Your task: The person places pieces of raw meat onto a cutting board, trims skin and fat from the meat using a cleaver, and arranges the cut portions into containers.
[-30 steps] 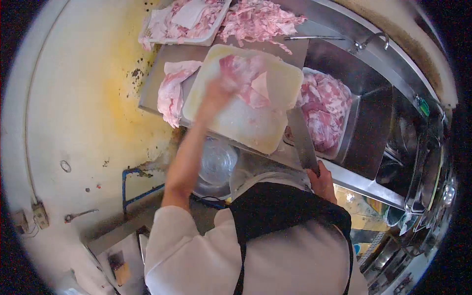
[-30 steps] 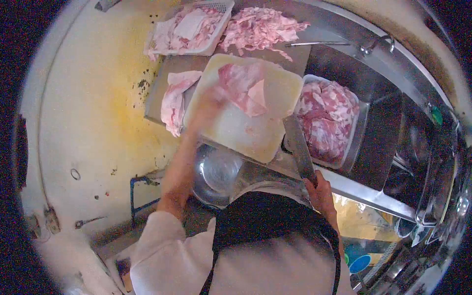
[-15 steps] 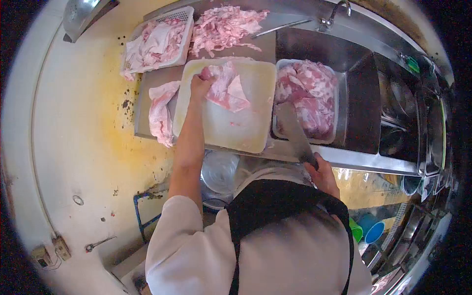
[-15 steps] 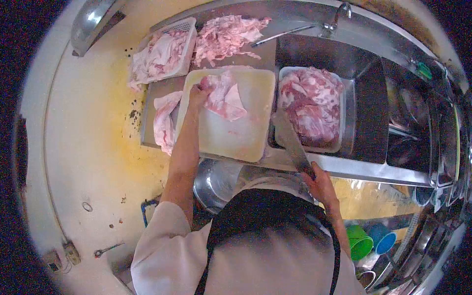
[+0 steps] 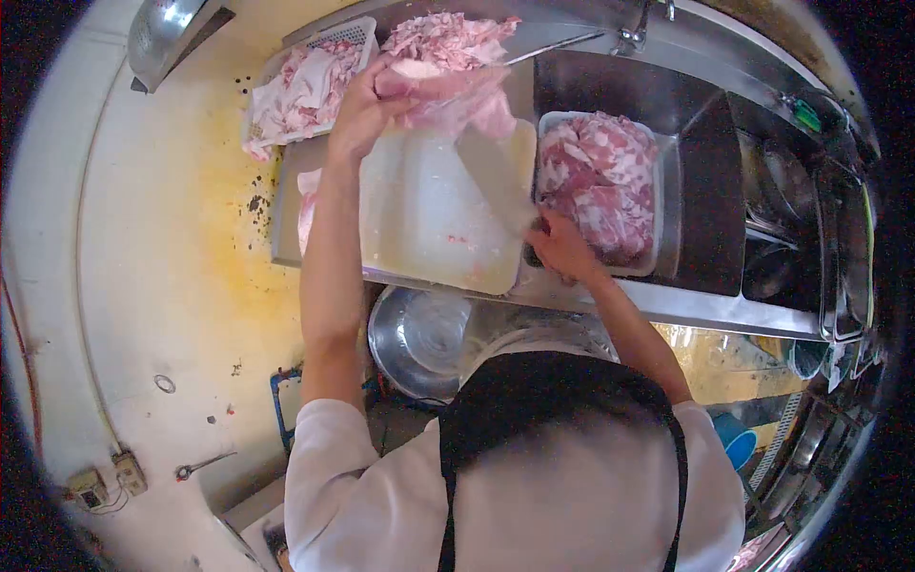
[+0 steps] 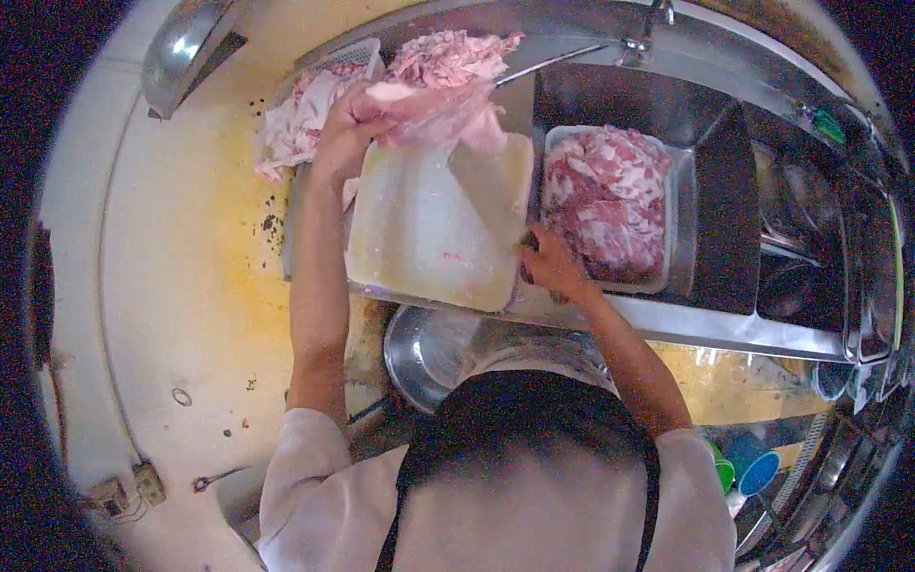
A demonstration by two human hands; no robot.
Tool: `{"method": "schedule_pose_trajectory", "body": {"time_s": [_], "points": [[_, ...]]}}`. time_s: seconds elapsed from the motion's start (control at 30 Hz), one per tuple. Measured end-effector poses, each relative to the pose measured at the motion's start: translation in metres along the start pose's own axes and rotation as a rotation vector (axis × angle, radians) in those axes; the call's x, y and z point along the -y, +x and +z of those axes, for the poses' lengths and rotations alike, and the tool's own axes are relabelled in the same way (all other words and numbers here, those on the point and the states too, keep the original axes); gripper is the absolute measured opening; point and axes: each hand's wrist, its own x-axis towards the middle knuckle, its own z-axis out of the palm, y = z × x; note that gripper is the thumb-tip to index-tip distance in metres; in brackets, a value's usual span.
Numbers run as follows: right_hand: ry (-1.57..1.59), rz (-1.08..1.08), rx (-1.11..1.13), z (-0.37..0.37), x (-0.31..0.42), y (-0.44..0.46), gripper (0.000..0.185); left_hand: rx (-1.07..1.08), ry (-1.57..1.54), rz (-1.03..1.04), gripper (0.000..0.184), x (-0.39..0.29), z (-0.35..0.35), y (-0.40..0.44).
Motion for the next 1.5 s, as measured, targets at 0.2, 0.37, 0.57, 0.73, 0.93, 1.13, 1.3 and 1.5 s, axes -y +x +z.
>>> {"method": "schedule_pose_trajectory", "body": {"time_s": [0.2,0.37,0.57,0.73,0.93,1.13,1.3,1.5], "points": [[0.313,0.189,-0.261,-0.03,0.015,-0.036,0.025,0.462,0.274,0.143,0.032,0.107,-0.011,-0.034],[0.035,0.11,-0.179,-0.039,-0.001,-0.069,0.028,-0.114,0.706,-0.029,0.031,0.187,0.035,-0.07],[-0.159,0.029,0.109,-0.021,-0.004,-0.042,0.03,-0.332,0.859,-0.047,0.059,0.213,0.095,-0.101],[-0.336,-0.268,0.101,-0.014,-0.002,0.031,0.029,-0.36,0.828,-0.108,0.06,0.218,0.097,-0.106],[-0.196,-0.086,0.265,0.041,0.073,0.149,0.028,-0.322,0.853,-0.126,0.061,0.214,0.099,-0.107],[-0.116,0.01,0.288,0.017,0.056,0.099,0.029,-0.344,0.842,-0.182,0.061,0.212,0.103,-0.103],[-0.098,0.15,0.298,-0.004,0.045,0.002,0.029,-0.328,0.812,-0.172,0.061,0.214,0.102,-0.101],[0.285,0.442,0.47,-0.011,0.017,-0.094,0.022,-0.271,0.933,0.039,0.056,0.243,0.069,-0.094]]}}
